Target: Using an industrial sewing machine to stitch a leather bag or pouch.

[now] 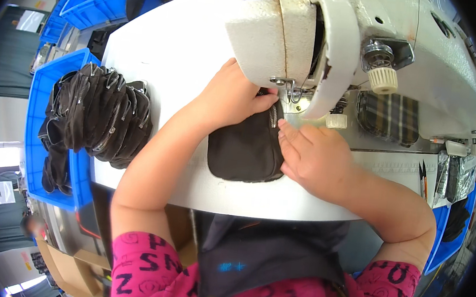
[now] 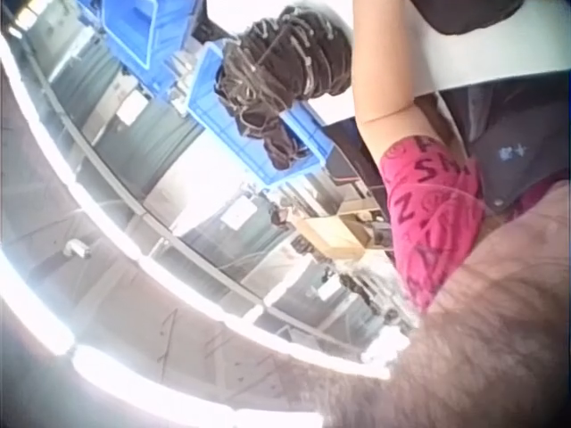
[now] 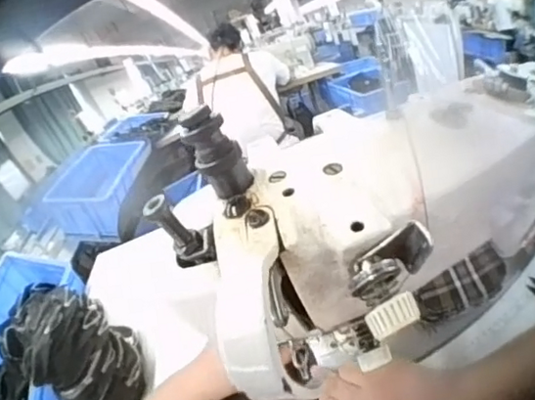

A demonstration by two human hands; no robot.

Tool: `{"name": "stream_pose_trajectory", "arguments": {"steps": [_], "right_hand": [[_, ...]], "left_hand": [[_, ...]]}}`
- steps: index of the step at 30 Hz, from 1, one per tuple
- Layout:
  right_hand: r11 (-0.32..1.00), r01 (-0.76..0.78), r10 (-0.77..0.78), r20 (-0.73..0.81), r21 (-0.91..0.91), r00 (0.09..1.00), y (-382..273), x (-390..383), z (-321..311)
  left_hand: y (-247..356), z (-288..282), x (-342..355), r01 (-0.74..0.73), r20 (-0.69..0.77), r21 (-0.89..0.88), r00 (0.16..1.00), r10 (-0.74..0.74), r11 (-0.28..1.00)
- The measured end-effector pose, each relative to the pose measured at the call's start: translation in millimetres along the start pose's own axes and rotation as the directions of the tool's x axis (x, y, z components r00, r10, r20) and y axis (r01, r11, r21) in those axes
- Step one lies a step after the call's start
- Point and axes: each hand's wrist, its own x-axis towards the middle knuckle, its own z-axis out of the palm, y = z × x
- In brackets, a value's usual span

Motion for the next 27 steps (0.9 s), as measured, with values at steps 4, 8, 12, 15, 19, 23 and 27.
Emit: {"name": "stream_pose_trajectory", "arguments": {"steps": [4, 8, 12, 15, 19, 23, 27], "right_hand": [[0.996, -0.059, 0.065, 0.091, -0.067, 0.994, 10.9, -0.1, -5.4], [0.987, -0.108, 0.126, 0.161, -0.118, 0.979, 8.8, 1.6, -5.0], [0.983, -0.087, 0.107, 0.121, -0.163, 0.987, 11.4, -0.5, -4.7], [0.974, -0.114, 0.145, 0.155, -0.194, 0.977, 9.1, 1.7, -3.5], [0.967, -0.18, 0.214, 0.193, -0.178, 0.958, 10.2, 1.8, -2.5], [0.967, -0.169, 0.192, 0.108, -0.191, 0.975, 12.7, 0.6, -0.3], [0.951, -0.265, 0.288, 0.148, -0.161, 0.946, 7.1, 3.2, -9.6]], "left_hand": [[-9.1, 0.0, 23.0, -0.013, 0.032, -0.017, 0.999, 0.014, 1.0], [-46.9, 19.8, 39.4, -0.172, 0.009, -0.173, 0.984, 0.177, 0.97], [-52.4, 27.1, 45.0, -0.173, 0.007, -0.274, 0.983, 0.181, 0.946], [-61.8, 30.7, 44.8, -0.157, -0.029, -0.243, 0.988, 0.155, 0.957], [-43.4, 15.6, 38.2, -0.215, -0.082, -0.204, 0.976, 0.202, 0.955], [-13.6, -10.8, 28.8, -0.129, -0.139, 0.027, 0.982, 0.132, 0.991], [16.9, -18.9, -14.4, 0.131, -0.096, 0.097, 0.988, -0.122, 0.987]]}}
